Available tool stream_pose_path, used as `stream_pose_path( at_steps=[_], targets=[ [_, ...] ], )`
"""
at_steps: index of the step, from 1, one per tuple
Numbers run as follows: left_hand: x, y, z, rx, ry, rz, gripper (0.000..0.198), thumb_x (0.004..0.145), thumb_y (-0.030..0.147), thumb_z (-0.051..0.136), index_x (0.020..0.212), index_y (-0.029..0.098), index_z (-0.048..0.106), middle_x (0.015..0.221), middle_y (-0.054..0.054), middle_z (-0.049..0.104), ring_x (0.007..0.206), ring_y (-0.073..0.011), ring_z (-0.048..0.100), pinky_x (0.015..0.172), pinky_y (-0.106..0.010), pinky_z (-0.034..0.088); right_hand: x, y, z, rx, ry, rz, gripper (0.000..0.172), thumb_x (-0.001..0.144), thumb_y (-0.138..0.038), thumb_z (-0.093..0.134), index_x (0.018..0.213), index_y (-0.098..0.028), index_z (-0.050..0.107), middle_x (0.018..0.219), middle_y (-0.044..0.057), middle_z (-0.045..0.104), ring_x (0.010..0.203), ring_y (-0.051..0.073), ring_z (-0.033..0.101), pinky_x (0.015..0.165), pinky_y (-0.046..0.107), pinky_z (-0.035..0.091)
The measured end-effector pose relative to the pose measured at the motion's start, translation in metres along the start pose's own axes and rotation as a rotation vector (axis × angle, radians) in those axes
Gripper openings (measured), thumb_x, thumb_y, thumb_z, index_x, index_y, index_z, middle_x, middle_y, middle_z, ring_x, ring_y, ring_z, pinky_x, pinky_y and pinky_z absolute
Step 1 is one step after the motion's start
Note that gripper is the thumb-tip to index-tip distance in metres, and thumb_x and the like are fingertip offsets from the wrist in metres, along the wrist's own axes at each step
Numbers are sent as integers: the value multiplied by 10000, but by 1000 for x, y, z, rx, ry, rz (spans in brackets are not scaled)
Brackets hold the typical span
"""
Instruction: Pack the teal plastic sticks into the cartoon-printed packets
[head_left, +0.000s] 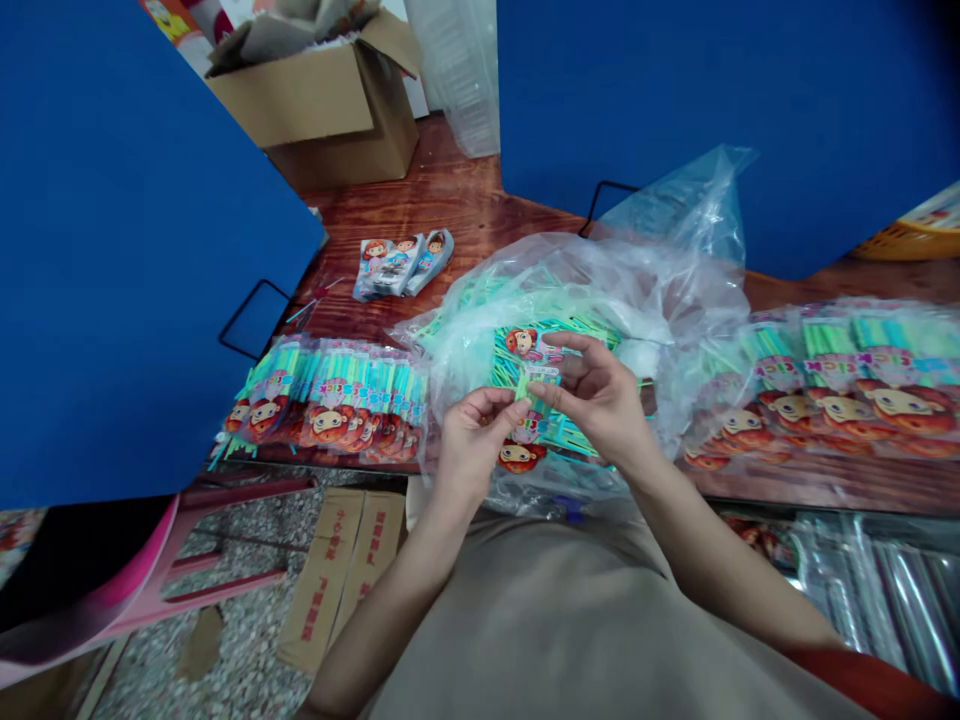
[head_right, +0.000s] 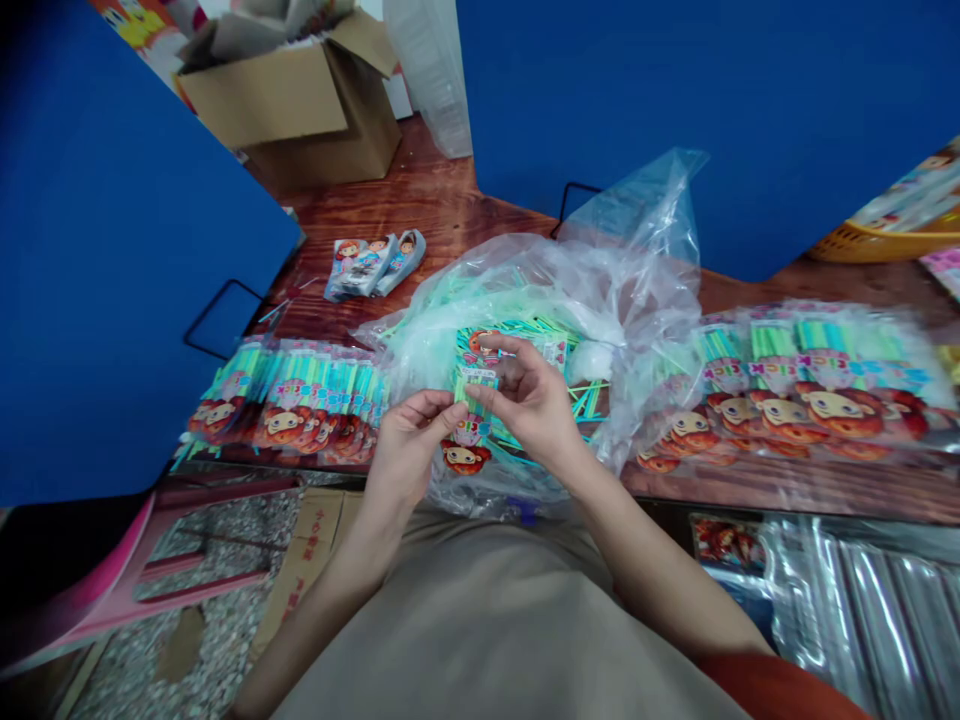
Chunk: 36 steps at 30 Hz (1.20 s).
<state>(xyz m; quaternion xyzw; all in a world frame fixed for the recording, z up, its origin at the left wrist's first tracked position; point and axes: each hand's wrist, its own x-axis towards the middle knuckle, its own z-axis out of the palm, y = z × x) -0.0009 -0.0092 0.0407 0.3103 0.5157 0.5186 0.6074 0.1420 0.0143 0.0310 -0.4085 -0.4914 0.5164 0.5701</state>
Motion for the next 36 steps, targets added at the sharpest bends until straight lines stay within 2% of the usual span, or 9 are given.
stream_pose_path(
  at_steps=[4,9,13,18,21,24,28,32,36],
  targets=[
    [5,-2,-9,-28,25,-23,298,542,295,903,699,155,692,640,29,651,566,-75,554,583,-208,450,4,3,-6,-4,50,28,479,711,-431,836,1096,-238,624,719,-37,669,595,122,615,574,271,531],
    [18,2,-31,-70,143,42,360,485,315,929,700,162,683,617,36,651,544,-82,569,573,-218,454,14,14,-36,-137,165,67,415,802,-494,731,1095,-223,615,787,4,716,625,146,663,602,287,543],
    [22,5,-42,-92,200,43,399,413,301,952,686,155,701,642,33,675,590,-73,579,618,-205,453,18,32,-52,-504,20,53,330,827,-424,683,1058,-191,656,726,15,694,588,164,628,562,288,479],
    [21,4,-47,-111,225,-11,407,403,316,955,694,153,721,640,29,683,596,-70,580,630,-204,454,16,47,-46,-912,-94,-88,129,855,-264,605,883,-195,711,846,70,735,701,200,655,676,323,482],
    [21,6,-51,-101,248,5,392,381,300,956,661,156,723,629,26,685,593,-75,579,630,-209,456,20,49,-43,-1015,-150,-131,157,875,-229,567,880,-197,720,892,80,730,724,203,654,690,319,477],
    [21,7,-54,-60,260,26,360,374,276,951,625,161,720,612,22,682,583,-85,578,615,-216,452,28,48,-43,-1132,-122,-132,184,886,-223,561,936,-191,735,928,95,725,762,223,660,697,322,473],
    [19,4,-53,-3,226,33,305,438,285,930,622,156,724,597,19,672,557,-83,556,585,-212,435,41,46,-38,-1348,-209,-131,354,870,-77,509,1105,-223,731,1079,105,694,879,247,659,701,321,461],
    [14,2,-47,25,167,7,274,499,293,908,639,152,719,589,25,651,537,-76,532,553,-201,418,49,51,-33,-1418,-408,-216,311,893,-91,545,1083,-238,742,1171,128,651,1017,282,614,747,330,468],
    [12,2,-42,38,116,-13,261,537,293,895,653,152,709,601,24,642,539,-76,529,545,-198,423,53,52,-35,-1313,-407,-279,217,910,-143,551,994,-203,742,1131,149,668,1040,306,611,804,379,492]
  ],
)
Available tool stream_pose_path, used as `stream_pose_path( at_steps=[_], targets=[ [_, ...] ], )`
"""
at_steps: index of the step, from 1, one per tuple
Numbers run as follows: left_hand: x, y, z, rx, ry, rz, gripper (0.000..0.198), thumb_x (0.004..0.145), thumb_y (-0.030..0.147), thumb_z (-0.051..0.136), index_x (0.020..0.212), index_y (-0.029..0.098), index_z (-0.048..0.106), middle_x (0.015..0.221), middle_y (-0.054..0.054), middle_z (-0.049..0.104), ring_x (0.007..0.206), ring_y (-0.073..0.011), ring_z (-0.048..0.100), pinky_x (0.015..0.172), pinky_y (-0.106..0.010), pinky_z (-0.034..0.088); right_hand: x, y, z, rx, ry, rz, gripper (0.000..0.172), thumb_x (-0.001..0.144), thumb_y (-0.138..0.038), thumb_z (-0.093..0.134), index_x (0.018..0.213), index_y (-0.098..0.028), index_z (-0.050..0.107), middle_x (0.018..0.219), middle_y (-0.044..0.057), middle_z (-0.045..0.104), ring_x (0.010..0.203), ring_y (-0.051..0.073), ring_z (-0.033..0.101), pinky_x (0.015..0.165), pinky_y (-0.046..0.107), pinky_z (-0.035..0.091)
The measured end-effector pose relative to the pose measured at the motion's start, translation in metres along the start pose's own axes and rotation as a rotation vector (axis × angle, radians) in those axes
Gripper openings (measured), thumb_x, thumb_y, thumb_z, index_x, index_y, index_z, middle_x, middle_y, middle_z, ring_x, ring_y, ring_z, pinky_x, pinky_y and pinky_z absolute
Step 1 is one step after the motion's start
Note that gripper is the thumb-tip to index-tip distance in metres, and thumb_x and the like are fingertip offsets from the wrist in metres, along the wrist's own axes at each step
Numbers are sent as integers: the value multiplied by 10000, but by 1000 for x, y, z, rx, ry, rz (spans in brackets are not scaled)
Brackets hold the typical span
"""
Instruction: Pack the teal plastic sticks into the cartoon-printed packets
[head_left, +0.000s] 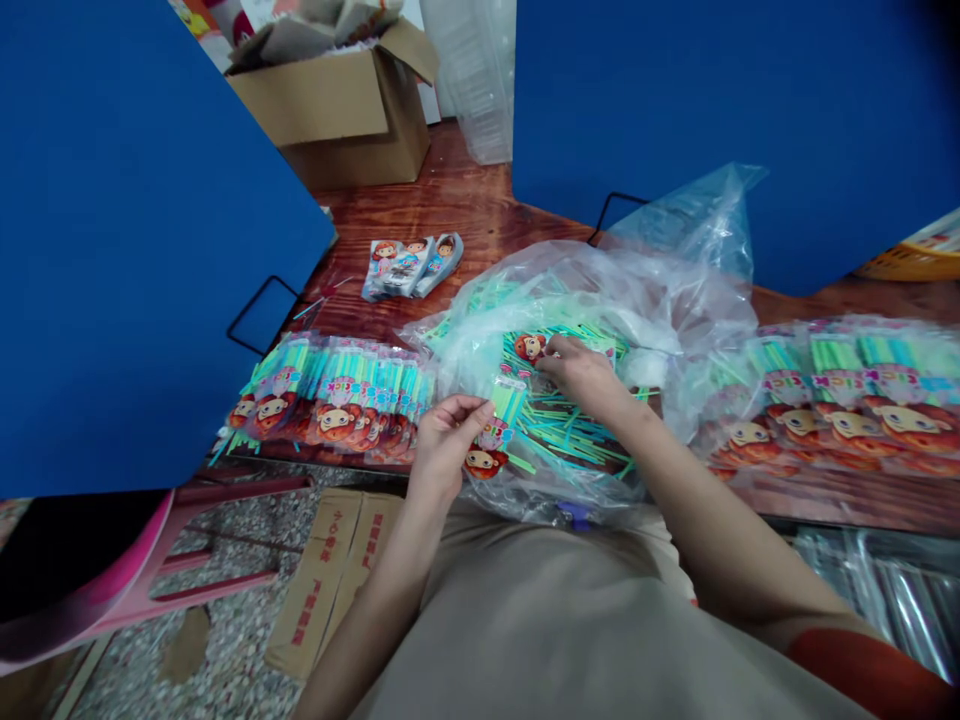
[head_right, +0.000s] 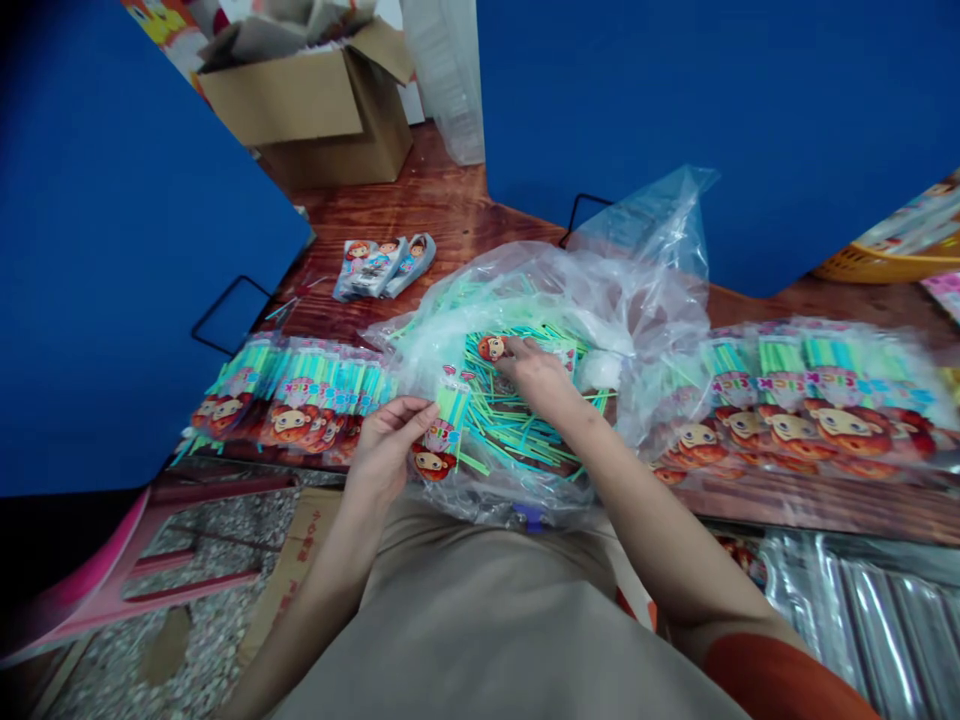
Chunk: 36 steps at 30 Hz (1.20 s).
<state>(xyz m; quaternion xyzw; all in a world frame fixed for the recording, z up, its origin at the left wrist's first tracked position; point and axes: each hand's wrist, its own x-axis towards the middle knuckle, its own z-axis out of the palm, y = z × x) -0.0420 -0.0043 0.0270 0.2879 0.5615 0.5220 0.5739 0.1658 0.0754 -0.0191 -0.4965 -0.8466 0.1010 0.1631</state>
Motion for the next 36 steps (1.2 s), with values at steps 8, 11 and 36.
stream_pose_path(
  at_steps=[8,11,36],
  targets=[
    [-1,-2,9,-18,-65,-41,288,539,327,892,656,152,694,582,28,619,498,-70,513,495,-192,413,-4,-24,-40,1173,627,288,243,869,-434,690,959,-248,562,705,-35,675,632,148,667,642,297,570],
    [-2,-3,12,-13,-77,-55,300,538,336,895,658,150,693,586,25,623,502,-74,525,489,-190,419,-8,-37,-51,1325,648,322,279,850,-439,715,968,-263,534,686,-53,674,645,143,691,628,271,582],
    [-6,-4,20,-7,-148,-105,278,591,341,868,689,151,689,578,28,614,480,-72,512,468,-188,403,-18,-60,-47,1297,695,344,291,834,-407,744,963,-251,535,676,-50,717,620,152,706,625,277,580]
  ],
)
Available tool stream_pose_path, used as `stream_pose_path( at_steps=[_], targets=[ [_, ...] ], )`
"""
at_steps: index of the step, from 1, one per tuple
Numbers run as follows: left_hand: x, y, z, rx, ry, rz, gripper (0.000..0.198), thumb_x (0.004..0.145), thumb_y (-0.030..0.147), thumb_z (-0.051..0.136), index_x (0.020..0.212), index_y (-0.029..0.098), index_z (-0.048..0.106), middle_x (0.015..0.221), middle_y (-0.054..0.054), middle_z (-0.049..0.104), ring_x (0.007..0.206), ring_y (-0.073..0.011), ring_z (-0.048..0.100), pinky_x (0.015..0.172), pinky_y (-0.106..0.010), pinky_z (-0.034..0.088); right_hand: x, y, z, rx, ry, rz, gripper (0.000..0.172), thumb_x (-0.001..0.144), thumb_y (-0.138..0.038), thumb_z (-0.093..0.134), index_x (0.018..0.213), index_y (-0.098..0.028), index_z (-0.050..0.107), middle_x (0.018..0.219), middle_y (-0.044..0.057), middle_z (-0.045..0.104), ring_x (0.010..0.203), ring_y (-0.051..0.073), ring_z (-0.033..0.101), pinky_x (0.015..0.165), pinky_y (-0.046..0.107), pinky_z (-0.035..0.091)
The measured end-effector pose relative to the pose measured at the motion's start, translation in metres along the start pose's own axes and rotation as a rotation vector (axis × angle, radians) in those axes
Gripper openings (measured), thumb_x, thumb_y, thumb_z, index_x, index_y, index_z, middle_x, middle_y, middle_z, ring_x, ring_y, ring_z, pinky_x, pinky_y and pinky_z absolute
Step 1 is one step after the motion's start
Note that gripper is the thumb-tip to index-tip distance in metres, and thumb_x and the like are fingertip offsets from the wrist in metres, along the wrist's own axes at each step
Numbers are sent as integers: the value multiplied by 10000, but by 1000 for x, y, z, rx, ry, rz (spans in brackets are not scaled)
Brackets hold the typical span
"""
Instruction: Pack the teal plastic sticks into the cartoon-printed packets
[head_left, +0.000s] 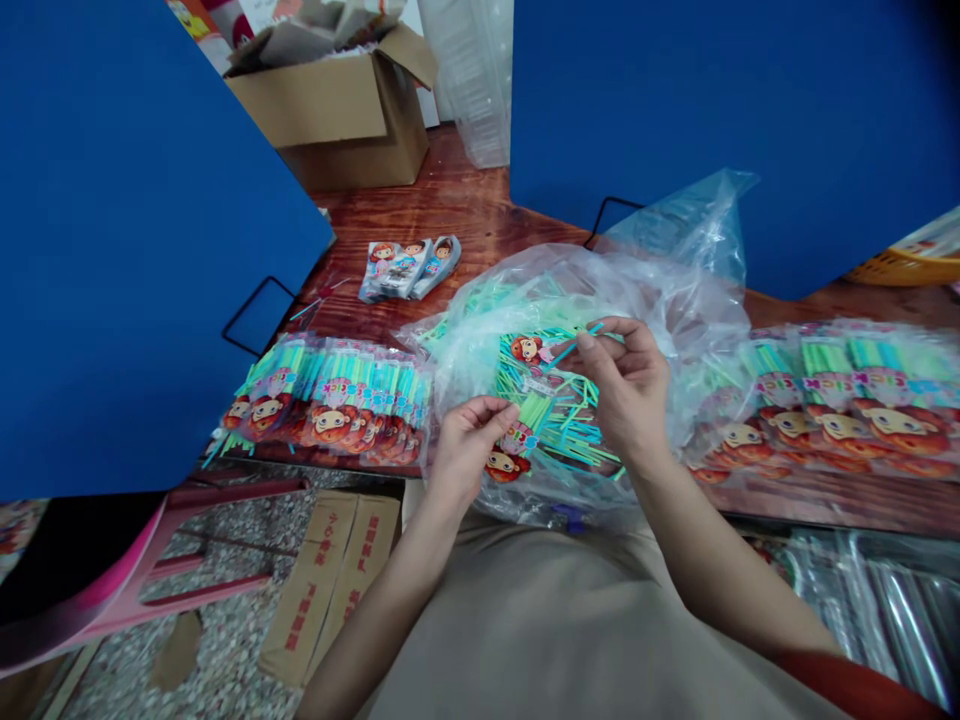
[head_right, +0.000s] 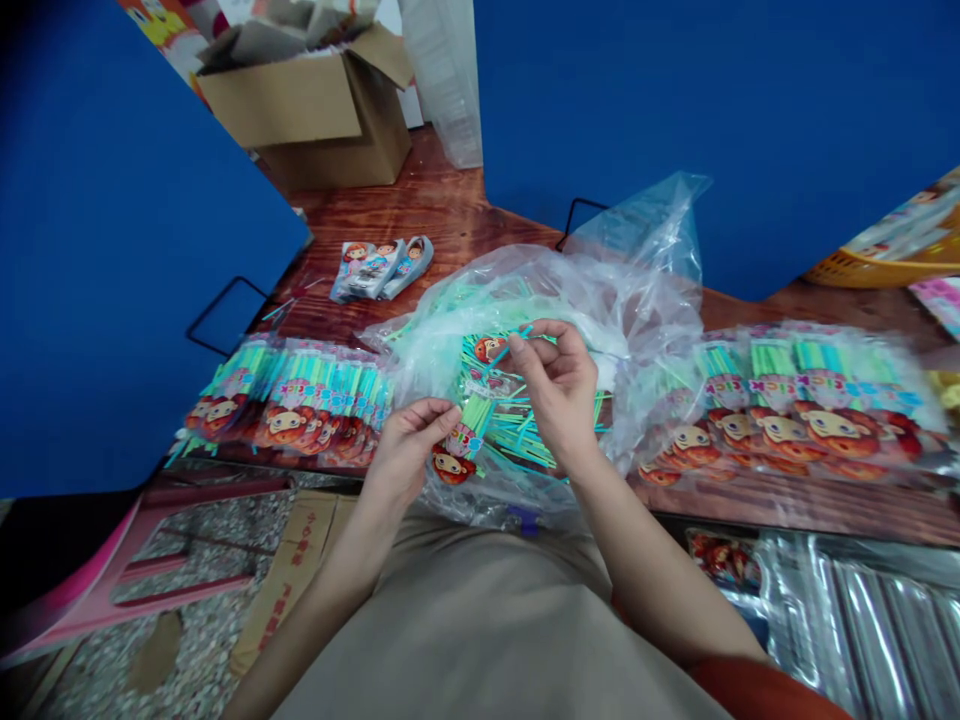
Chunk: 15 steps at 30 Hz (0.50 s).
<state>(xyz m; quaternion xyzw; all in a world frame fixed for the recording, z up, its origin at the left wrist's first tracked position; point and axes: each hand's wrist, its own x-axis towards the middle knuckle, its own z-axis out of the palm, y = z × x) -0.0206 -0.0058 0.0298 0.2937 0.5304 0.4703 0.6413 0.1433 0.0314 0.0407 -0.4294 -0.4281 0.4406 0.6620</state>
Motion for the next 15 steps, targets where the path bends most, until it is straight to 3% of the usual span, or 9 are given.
stream_pose_path(
  at_steps=[9,15],
  targets=[
    [-2,1,3,-1,-31,-36,327,586,391,868,708,156,677,561,32,614,449,-82,521,447,-198,397,-3,1,-1,-13,37,-6,294,833,-381,746,982,-266,520,653,-64,700,611,160,711,614,276,570],
    [-1,0,3,9,-29,-35,382,564,428,875,728,147,676,551,40,605,440,-80,514,444,-197,389,0,-5,-6,24,167,-104,283,856,-368,726,1002,-265,507,726,-51,736,618,148,712,583,260,568]
  ],
)
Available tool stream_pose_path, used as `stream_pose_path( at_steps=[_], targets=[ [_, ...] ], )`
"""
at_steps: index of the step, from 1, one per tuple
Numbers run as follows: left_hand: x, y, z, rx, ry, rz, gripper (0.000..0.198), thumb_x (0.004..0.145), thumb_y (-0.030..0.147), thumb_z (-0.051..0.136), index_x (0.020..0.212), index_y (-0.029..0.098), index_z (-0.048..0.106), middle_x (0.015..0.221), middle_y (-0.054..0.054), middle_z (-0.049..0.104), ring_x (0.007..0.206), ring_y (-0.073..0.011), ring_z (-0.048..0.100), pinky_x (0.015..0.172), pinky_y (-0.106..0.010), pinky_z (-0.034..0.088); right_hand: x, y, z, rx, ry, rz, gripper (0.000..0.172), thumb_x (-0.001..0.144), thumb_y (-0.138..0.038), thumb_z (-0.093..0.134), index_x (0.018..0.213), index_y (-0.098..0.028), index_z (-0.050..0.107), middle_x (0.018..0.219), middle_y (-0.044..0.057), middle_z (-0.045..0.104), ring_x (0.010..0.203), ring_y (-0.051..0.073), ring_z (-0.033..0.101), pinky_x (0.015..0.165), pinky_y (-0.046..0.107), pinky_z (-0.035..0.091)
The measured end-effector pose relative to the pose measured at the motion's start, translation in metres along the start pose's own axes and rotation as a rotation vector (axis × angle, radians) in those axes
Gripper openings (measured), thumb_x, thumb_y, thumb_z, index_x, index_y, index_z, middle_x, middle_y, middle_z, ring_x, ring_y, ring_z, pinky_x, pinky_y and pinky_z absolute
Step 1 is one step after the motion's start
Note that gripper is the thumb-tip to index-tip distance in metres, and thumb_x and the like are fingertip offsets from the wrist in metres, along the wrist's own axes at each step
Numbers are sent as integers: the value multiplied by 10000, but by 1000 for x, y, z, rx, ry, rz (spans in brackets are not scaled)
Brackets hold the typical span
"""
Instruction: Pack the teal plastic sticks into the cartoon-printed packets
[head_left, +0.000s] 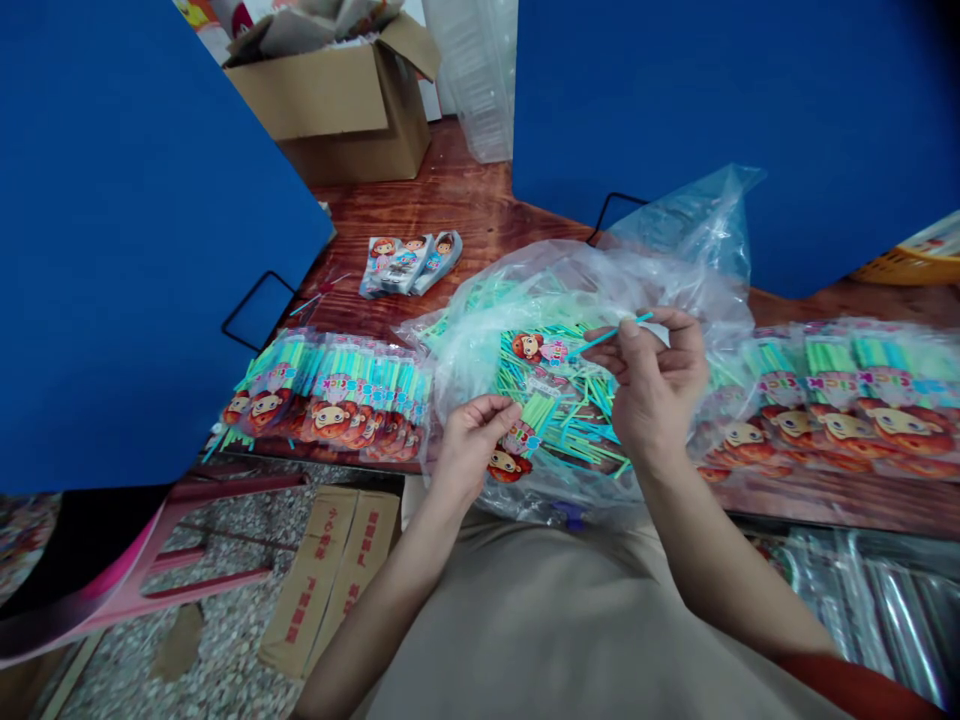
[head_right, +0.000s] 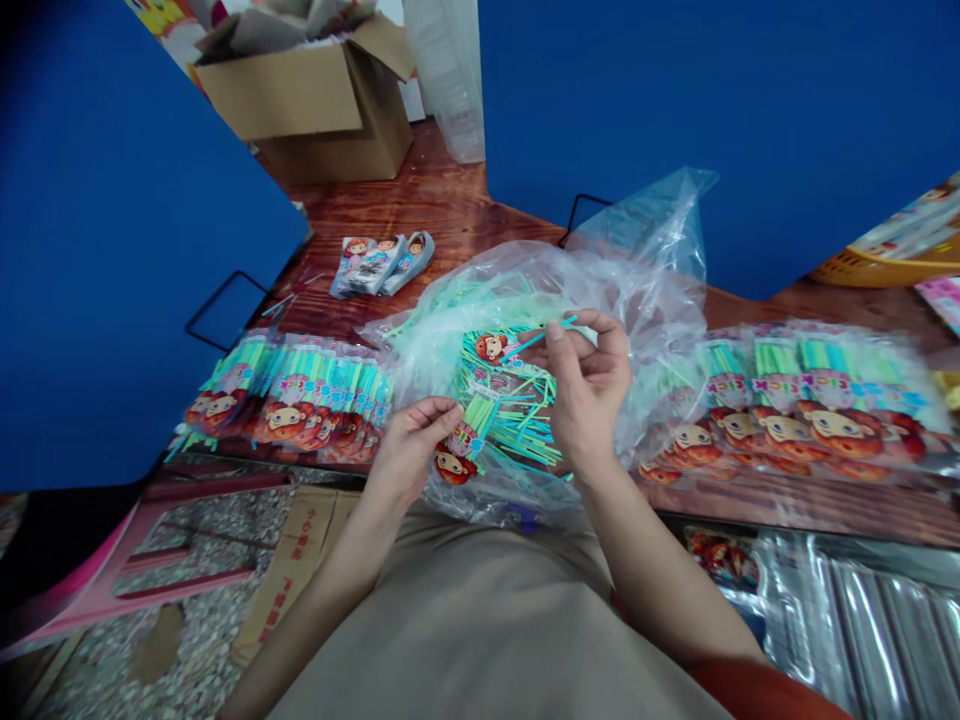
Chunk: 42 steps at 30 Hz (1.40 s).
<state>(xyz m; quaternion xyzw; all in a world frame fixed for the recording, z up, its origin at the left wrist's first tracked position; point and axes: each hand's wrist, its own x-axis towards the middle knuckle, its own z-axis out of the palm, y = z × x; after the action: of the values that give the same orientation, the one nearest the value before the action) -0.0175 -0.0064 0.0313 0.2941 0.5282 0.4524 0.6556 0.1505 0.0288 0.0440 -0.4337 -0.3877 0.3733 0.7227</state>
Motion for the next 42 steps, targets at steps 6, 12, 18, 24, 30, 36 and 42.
stream_pose_path(
  at_steps=[6,12,18,24,30,36,42],
  targets=[
    [-1,0,2,2,3,-8,388,569,432,874,727,146,664,544,47,594,448,-78,519,448,-192,388,-6,2,2,17,-66,46,300,834,-379,748,991,-267,519,674,-67,718,600,149,712,583,260,573],
    [0,-3,3,-2,3,-13,388,568,427,874,743,144,673,560,46,606,448,-74,501,453,-199,393,-14,5,6,-26,-169,56,279,829,-375,756,954,-262,534,665,-57,706,651,149,718,637,270,558],
    [1,-3,4,0,2,-4,380,568,421,880,734,145,679,572,42,608,486,-77,514,490,-204,407,-13,2,3,-55,-87,-38,284,815,-320,773,976,-263,546,661,-63,673,703,160,727,667,282,551],
    [1,-3,3,-5,-2,-6,385,562,430,880,733,147,683,579,42,605,468,-73,498,478,-208,395,-6,3,-5,-17,37,-84,277,844,-321,744,1012,-261,532,724,-53,713,717,151,721,671,276,570],
    [1,-2,5,15,-5,-12,381,570,446,868,724,153,678,559,37,602,475,-82,507,479,-207,383,-15,5,1,-22,-60,0,293,828,-340,758,1000,-258,535,683,-58,711,668,149,714,686,285,565],
    [1,-4,6,25,-16,-1,383,580,454,862,728,151,681,555,33,603,473,-85,505,471,-206,382,-15,4,2,7,9,-50,281,835,-311,748,1004,-257,529,684,-64,704,683,151,718,667,280,566],
    [2,-3,7,14,-24,-1,402,569,460,870,733,147,677,552,39,599,471,-81,495,479,-208,390,-6,1,-1,18,45,-54,319,818,-338,763,1008,-255,522,703,-56,715,683,153,715,665,285,573]
  ],
)
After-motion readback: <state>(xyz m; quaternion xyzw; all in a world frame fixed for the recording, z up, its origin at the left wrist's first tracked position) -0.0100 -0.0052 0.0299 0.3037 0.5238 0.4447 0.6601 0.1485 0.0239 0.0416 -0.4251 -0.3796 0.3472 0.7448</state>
